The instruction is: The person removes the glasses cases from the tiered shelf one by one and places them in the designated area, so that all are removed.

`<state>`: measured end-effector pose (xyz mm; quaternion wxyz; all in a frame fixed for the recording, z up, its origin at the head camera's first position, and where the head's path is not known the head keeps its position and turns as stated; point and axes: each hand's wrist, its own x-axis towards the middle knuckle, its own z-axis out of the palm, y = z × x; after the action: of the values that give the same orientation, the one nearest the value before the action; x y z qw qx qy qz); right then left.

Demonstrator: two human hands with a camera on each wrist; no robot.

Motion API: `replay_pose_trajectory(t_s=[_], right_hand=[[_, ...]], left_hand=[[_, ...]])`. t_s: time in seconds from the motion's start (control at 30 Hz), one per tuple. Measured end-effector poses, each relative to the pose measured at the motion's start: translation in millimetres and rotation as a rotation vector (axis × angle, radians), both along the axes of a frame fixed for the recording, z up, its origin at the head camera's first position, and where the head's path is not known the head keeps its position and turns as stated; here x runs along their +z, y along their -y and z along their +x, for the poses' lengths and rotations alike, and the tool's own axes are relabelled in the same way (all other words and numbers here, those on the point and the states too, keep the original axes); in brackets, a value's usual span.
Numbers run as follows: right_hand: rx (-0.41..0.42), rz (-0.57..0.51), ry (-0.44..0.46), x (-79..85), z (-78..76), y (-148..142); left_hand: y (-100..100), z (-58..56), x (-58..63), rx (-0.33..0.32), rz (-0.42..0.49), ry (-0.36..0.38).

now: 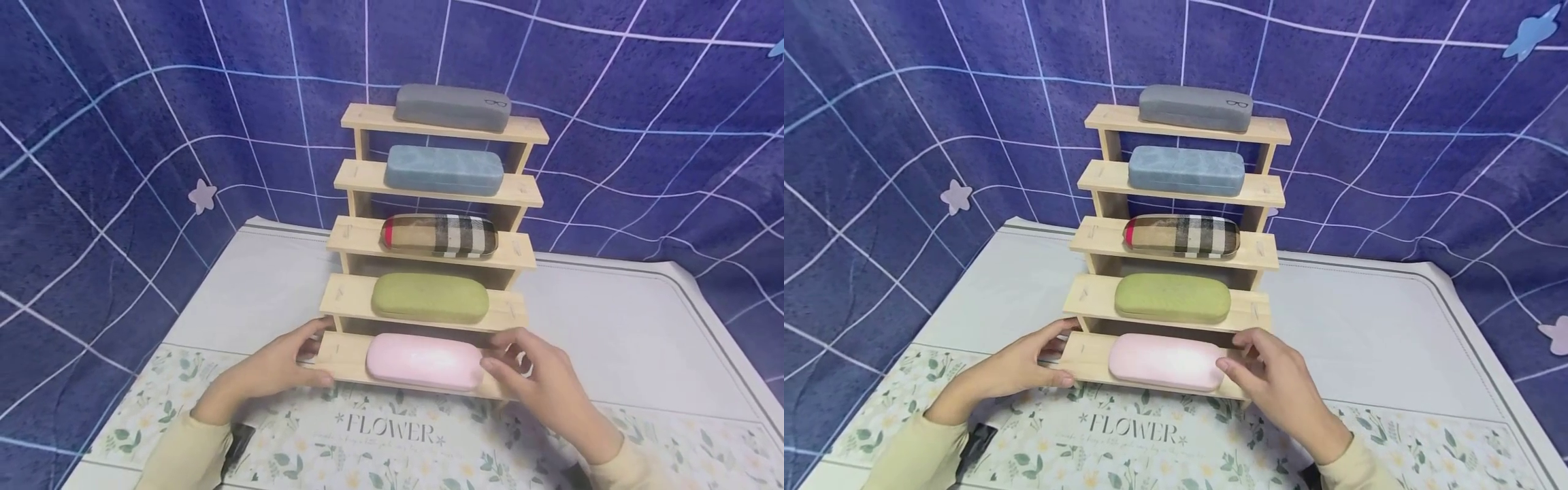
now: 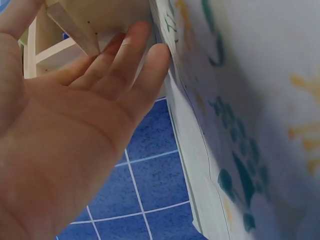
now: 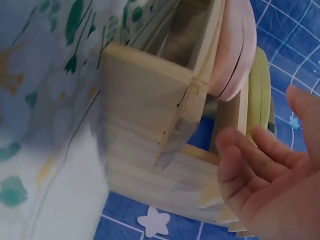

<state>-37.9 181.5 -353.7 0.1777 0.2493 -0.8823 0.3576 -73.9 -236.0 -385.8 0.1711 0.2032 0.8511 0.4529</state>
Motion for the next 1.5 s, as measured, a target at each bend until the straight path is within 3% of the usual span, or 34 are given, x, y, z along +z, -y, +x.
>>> replay_pose_trajectory(t_s=[0.23,0.7,0.87,1.1,1.33,1.5], right_hand=[[0.046,0.152,0.144,-6.4,5.7,6],[0.036,0.248,0.087,-14.8,-1.3,18],[0.033,0.220,0.104,-16.9,-3.5,21],[0.024,0.101,0.238,-17.0,-2.1,11],[0.033,0.036,0.148,-17.9,3.8,-15],[0.016,-0.030,0.197,-16.0,8.5,-35]], left_hand=[[2,1.6,0.9,0.002,-0.024,0.009],[11,4.1,2.2,0.009,-0.049,-0.016],[14,3.6,0.5,0.011,-0.040,-0.014],[13,1.0,-9.3,-0.004,-0.015,-0.014],[7,0.0,-11.5,-0.018,0.002,0.004],[5,0.7,-8.6,-0.028,0.010,0.001]])
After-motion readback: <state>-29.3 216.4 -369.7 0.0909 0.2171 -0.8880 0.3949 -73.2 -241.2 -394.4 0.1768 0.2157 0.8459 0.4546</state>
